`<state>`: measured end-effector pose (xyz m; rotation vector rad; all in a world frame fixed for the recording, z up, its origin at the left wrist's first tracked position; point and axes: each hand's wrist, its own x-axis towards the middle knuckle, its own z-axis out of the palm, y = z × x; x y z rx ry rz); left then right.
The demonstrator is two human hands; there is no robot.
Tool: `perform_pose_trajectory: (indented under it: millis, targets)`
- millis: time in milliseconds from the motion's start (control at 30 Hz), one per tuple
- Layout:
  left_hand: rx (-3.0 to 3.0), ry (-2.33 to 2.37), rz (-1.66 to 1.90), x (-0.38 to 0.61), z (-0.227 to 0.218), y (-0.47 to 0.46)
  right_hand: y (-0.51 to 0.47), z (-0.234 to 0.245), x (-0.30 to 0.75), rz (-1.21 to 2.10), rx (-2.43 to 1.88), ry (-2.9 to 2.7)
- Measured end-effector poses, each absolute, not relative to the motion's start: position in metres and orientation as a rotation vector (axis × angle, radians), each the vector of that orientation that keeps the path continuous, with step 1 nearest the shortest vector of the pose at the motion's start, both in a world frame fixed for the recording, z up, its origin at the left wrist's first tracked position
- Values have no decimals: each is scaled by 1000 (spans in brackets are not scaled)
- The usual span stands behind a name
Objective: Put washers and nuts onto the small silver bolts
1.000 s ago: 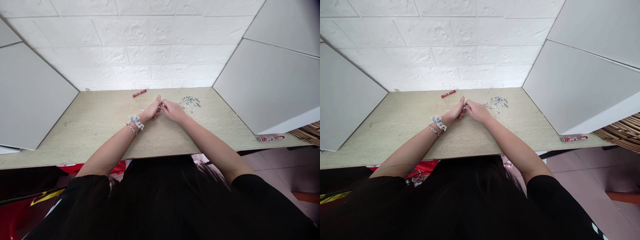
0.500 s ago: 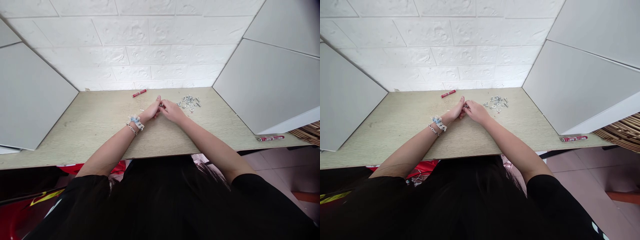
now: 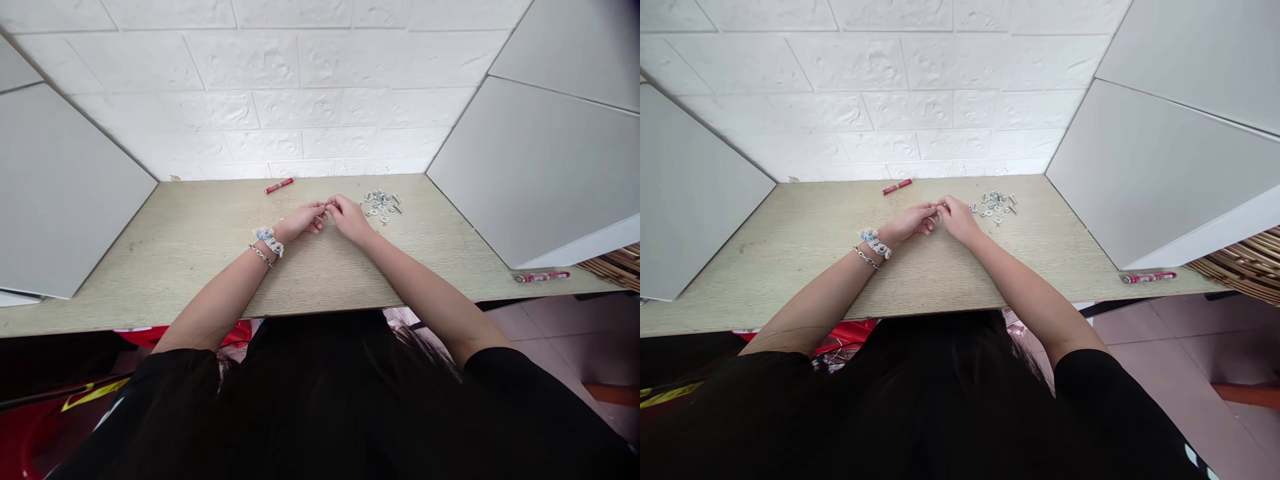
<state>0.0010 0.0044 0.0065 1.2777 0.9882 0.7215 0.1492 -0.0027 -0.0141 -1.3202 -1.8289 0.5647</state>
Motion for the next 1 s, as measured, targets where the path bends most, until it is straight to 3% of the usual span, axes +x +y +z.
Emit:
perform_pose_trajectory:
  millis: [1000]
  targets:
    - [1128,915,916,4,1,6,-3,-13,150,633,-1273,-1739]
